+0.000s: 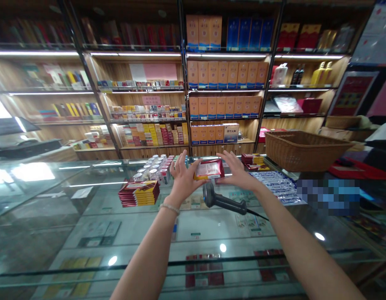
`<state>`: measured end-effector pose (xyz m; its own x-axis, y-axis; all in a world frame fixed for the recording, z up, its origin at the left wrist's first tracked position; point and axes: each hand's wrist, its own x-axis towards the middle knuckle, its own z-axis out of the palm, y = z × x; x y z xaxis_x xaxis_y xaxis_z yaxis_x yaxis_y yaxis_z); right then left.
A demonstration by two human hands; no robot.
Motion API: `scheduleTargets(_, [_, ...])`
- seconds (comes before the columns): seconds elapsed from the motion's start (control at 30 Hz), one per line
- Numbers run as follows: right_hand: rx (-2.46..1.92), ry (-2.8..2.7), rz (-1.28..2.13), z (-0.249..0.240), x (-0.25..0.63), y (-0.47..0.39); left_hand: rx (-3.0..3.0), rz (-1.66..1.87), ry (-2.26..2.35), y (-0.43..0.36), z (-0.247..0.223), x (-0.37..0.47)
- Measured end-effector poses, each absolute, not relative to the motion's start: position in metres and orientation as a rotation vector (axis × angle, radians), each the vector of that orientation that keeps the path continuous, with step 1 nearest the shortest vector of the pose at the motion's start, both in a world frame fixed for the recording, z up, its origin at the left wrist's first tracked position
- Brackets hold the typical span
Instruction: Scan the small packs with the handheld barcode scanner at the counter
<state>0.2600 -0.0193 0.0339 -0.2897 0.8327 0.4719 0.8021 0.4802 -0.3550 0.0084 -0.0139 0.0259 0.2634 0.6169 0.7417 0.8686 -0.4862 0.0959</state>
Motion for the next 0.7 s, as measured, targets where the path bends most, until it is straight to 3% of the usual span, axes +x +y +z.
scheduleTargets(0.3, [-1.182, -2.125, 0.156, 0.022, 0.267, -0.027, -2.310, -1.015, -1.294, -0.014, 0.025, 0.013])
scheduleTargets(0.7, [-1.145, -2.025, -0.072, 0.025, 0.251, -0.038, -2.331, -0.897, -1.276, -0.016, 0.028, 0.012])
